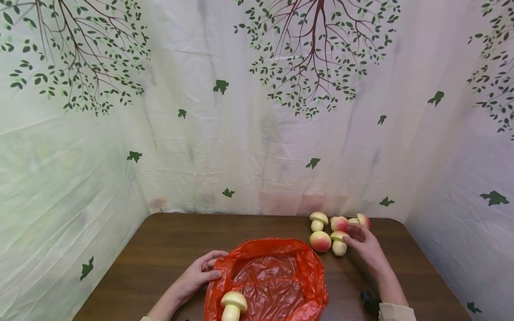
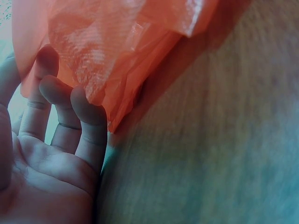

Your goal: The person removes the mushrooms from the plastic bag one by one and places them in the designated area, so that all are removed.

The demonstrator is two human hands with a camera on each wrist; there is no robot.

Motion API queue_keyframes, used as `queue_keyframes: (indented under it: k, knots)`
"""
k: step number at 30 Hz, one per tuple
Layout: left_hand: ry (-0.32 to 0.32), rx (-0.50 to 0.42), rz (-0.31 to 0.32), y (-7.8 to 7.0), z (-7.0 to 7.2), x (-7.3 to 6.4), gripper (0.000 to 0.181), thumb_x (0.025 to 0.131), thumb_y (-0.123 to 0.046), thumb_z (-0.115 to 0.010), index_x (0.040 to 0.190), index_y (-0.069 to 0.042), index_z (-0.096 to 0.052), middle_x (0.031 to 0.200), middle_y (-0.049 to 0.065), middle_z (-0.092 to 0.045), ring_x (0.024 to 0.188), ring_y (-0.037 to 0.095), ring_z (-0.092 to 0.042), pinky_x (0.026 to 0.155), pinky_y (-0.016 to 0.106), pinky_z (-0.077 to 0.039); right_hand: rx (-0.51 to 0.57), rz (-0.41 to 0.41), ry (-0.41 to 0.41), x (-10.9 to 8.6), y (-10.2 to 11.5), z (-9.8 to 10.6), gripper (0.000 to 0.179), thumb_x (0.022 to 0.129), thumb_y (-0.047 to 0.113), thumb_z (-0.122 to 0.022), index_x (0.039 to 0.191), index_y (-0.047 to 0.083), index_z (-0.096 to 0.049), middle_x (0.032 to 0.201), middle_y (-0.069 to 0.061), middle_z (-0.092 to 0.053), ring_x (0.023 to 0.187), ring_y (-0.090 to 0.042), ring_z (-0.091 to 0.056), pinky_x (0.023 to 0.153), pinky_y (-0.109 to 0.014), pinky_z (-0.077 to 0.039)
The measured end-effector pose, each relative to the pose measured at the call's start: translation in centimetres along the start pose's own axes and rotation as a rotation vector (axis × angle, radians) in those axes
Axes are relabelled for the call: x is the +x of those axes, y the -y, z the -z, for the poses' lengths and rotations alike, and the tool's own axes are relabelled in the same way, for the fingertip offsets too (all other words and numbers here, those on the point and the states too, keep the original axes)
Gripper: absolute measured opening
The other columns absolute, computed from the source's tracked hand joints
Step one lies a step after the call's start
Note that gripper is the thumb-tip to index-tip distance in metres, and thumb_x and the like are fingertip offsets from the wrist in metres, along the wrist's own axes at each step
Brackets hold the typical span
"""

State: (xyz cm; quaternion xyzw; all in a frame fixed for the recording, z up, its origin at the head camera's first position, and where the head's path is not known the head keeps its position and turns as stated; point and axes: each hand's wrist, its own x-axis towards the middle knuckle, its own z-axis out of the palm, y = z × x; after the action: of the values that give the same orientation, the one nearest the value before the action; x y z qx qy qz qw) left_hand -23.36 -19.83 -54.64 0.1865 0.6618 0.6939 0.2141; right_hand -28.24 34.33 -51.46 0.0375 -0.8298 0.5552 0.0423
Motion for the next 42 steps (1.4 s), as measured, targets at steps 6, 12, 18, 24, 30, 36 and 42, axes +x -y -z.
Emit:
queue_keyframes:
  k: [6, 12, 18, 24, 30, 36, 42]
  knots:
    - [0.004, -0.006, 0.0, -0.1, 0.0, 0.1, 0.051, 0.106, -0.012, -0.064, 0.153, -0.004, -0.046, 0.122, -0.001, -0.076, 0.1, 0.01, -0.076, 0.085, 0.029, -0.064, 0.061, 0.05, 0.002, -0.3, 1.3, 0.1, 0.064, 0.104, 0.021, -0.07, 0.153, -0.007, -0.039, 0.13, 0.014, -0.065, 0.112, 0.014, -0.059, 0.089, -0.008, -0.051]
    - [0.004, -0.005, 0.002, 0.1, 0.0, 0.1, 0.051, 0.106, -0.012, -0.065, 0.153, -0.004, -0.046, 0.122, -0.001, -0.076, 0.1, 0.011, -0.076, 0.085, 0.029, -0.064, 0.094, 0.09, 0.01, -0.7, 3.4, -0.2, 0.064, 0.105, 0.022, -0.068, 0.157, -0.003, -0.039, 0.129, 0.027, -0.06, 0.117, 0.015, -0.058, 0.092, -0.006, -0.049]
    - [0.002, -0.004, 0.003, 0.2, 0.0, 0.0, 0.051, 0.106, -0.013, -0.065, 0.153, -0.004, -0.047, 0.122, -0.001, -0.076, 0.099, 0.01, -0.076, 0.083, 0.029, -0.064, 0.159, 0.146, 0.051, -1.4, 6.1, -1.2, 0.061, 0.106, 0.016, -0.065, 0.159, 0.001, -0.038, 0.13, 0.031, -0.058, 0.121, 0.013, -0.058, 0.093, -0.009, -0.051]
    - [0.006, -0.007, -0.006, 0.2, 0.0, 0.0, 0.051, 0.106, -0.012, -0.065, 0.153, -0.004, -0.046, 0.121, -0.001, -0.076, 0.096, 0.01, -0.076, 0.082, 0.028, -0.064, 0.165, 0.192, 0.089, -2.0, 8.3, -2.7, 0.057, 0.107, 0.013, -0.064, 0.158, 0.005, -0.041, 0.132, 0.029, -0.058, 0.123, 0.013, -0.057, 0.095, -0.009, -0.051]
    - [0.004, -0.006, -0.006, 0.2, -0.1, -0.1, 0.052, 0.105, -0.013, -0.066, 0.153, -0.004, -0.046, 0.121, -0.001, -0.076, 0.097, 0.01, -0.076, 0.082, 0.028, -0.064, 0.162, 0.241, 0.117, -2.7, 9.9, -4.3, 0.058, 0.106, 0.013, -0.065, 0.158, 0.006, -0.042, 0.139, 0.024, -0.058, 0.128, 0.009, -0.056, 0.099, -0.007, -0.049]
    - [0.0, -0.003, -0.003, 0.1, -0.1, -0.1, 0.052, 0.105, -0.012, -0.066, 0.153, -0.004, -0.046, 0.122, -0.001, -0.076, 0.099, 0.01, -0.076, 0.083, 0.029, -0.064, 0.196, 0.35, 0.167, -2.9, 11.0, -6.3, 0.056, 0.103, 0.003, -0.065, 0.155, 0.0, -0.044, 0.141, 0.021, -0.06, 0.13, 0.008, -0.058, 0.105, -0.008, -0.047]
    - [-0.004, 0.001, 0.004, -0.1, -0.1, -0.1, 0.053, 0.105, -0.012, -0.066, 0.153, -0.004, -0.046, 0.122, 0.0, -0.076, 0.1, 0.011, -0.076, 0.085, 0.029, -0.064, 0.205, 0.334, 0.195, -3.3, 11.8, -7.7, 0.059, 0.103, 0.005, -0.067, 0.156, 0.0, -0.043, 0.143, 0.017, -0.06, 0.133, 0.004, -0.058, 0.108, -0.01, -0.045]
